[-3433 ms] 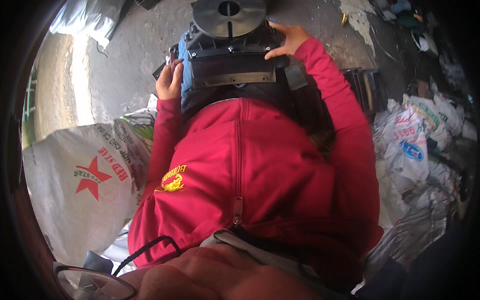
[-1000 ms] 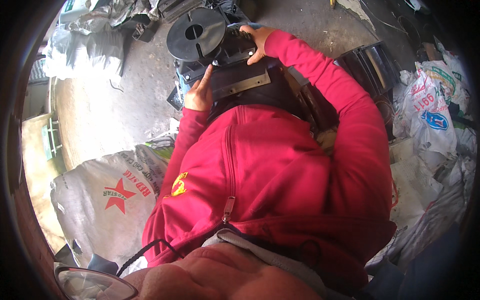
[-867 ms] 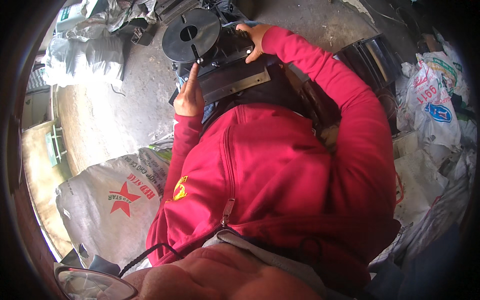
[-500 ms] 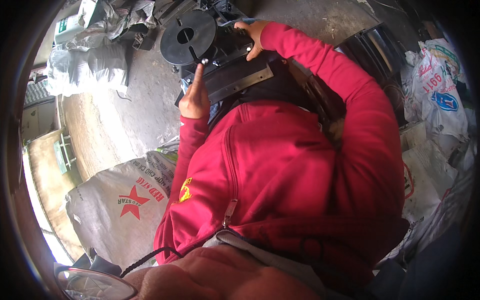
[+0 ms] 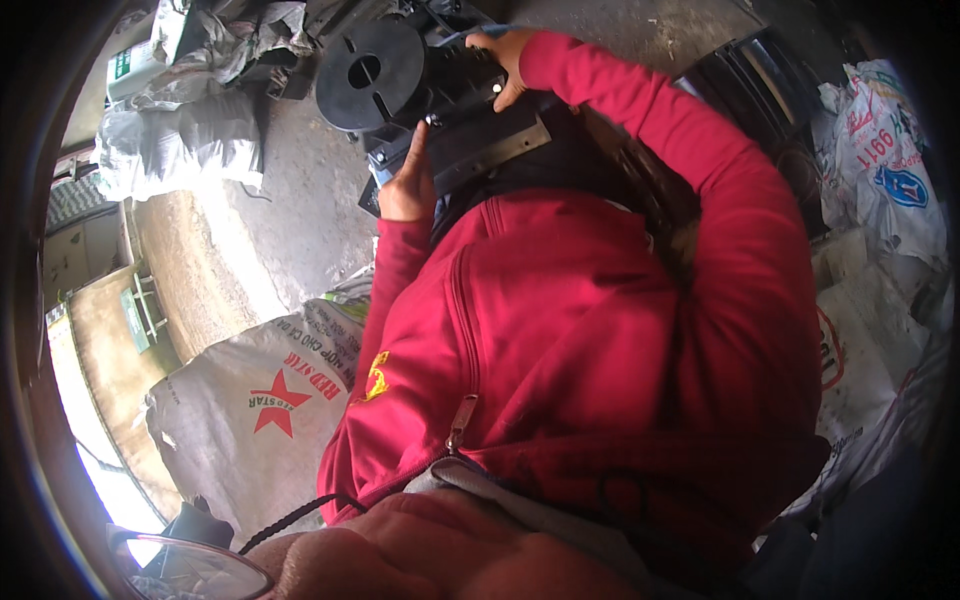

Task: The person uses a wrench to tighten bolts on a metal machine component. They rotate the component to access different bolt locations and continue tightening throughout the clip.

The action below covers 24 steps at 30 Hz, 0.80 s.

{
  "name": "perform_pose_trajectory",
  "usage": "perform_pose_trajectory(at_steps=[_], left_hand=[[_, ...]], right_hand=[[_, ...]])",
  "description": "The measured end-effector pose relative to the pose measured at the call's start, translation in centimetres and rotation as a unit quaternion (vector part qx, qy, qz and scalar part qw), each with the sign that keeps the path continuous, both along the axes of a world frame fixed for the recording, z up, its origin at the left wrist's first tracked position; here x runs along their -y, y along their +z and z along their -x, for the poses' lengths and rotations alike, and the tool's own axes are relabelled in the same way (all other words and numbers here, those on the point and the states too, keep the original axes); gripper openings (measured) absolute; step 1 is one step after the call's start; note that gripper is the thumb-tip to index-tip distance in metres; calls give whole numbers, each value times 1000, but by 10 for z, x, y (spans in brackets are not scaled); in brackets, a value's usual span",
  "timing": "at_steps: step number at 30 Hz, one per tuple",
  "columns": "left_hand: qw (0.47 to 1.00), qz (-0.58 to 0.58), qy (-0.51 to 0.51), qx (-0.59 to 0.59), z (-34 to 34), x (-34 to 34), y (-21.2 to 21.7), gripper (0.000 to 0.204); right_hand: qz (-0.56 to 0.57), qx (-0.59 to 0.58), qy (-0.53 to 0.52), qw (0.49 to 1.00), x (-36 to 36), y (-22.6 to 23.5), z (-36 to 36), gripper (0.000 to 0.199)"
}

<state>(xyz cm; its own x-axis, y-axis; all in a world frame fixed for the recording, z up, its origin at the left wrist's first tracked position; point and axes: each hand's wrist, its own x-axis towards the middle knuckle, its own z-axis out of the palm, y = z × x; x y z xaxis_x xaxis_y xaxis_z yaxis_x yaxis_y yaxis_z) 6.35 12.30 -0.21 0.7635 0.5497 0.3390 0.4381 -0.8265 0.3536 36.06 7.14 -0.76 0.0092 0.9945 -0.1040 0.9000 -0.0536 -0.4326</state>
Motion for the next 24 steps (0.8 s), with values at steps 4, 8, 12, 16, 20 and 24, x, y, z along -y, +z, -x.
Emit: perform_pose_trajectory(at_steps=[4,8,12,16,20,24], left_hand=[[999,9,-23,48,1,5,24,53],[1000,22,0,12,-2,-3,5,48],[1000,-10,-6,-15,0,1,12,50],[991,38,-30,123,-5,-1,41,53],[993,-25,-41,107,-6,0,44,58],[997,-48,-23,64,-2,-2,23,52]], right_hand=[[-5,17,-19,1000,1,-1,-3,120],[13,16,-12,1000,0,0,1,121],[-20,-3,4,1000,-2,-10,-6,122],[-9,9,-4,1000,2,-8,-7,122],[17,23,-20,999,3,5,-1,118],[37,4,-33,999,3,11,2,110]])
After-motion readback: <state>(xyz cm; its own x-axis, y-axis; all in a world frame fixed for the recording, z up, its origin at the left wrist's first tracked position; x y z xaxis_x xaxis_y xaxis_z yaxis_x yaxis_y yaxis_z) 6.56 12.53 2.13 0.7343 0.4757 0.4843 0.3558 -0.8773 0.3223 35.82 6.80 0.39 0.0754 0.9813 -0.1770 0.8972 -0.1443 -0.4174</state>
